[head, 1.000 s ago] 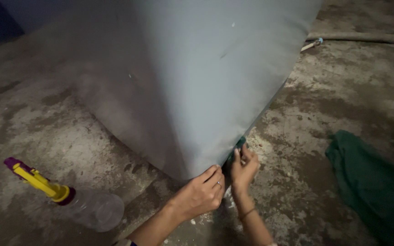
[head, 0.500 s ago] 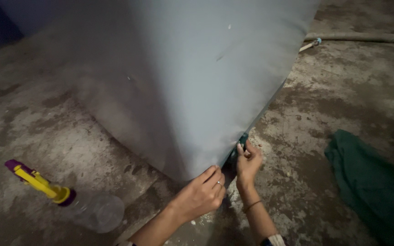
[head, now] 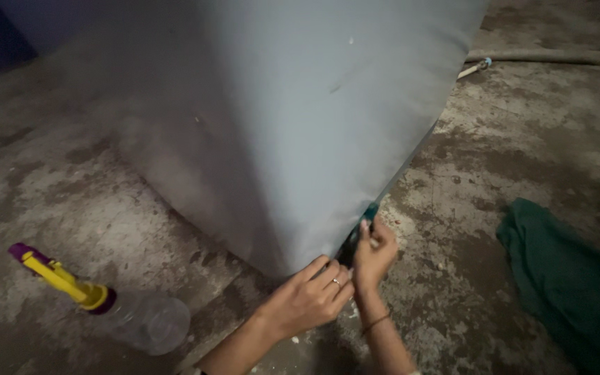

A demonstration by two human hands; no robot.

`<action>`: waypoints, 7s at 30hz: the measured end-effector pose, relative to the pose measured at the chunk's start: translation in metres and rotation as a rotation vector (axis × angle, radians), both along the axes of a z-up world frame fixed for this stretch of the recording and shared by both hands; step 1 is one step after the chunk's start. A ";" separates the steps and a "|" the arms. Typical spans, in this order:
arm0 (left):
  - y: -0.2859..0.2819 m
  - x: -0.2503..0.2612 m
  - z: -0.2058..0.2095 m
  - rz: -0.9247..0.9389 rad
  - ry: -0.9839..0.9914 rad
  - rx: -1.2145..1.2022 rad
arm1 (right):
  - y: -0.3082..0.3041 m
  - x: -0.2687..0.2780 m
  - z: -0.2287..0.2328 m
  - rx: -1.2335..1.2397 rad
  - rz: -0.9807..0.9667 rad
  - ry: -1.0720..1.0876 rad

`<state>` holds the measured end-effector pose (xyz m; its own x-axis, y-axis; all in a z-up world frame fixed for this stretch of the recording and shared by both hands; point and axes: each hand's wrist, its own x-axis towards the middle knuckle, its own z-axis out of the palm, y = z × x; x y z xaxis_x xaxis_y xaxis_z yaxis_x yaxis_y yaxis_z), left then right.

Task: The person wipes the exterior of a gray refrigerator with a green cloth, using a spray bottle to apply liquid to the surface. They clean the top edge, front panel, and lower corners, repeatedly spraying and wiping the same areas.

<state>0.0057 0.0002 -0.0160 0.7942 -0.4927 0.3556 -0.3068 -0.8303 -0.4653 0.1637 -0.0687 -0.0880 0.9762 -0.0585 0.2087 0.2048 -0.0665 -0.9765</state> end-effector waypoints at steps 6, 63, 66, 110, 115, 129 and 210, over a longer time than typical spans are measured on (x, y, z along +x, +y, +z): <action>-0.004 0.001 0.007 0.002 -0.027 -0.030 | -0.006 -0.007 0.005 -0.006 0.077 -0.036; -0.022 0.003 0.112 0.074 -0.293 -0.037 | -0.024 -0.029 0.099 0.071 0.128 -0.122; -0.022 0.007 0.112 0.102 -0.306 0.065 | -0.027 -0.039 0.100 0.076 0.151 -0.098; -0.059 0.055 0.227 0.253 0.026 -0.034 | -0.022 -0.094 0.124 0.346 0.307 0.084; -0.058 0.056 0.225 0.241 -0.011 -0.033 | 0.002 -0.148 0.119 0.242 0.215 -0.123; -0.055 0.038 0.210 0.177 -0.122 -0.056 | -0.019 -0.050 0.128 0.150 0.350 0.035; -0.069 0.042 0.264 0.295 -0.619 -0.075 | -0.024 -0.026 0.245 0.027 0.271 -0.456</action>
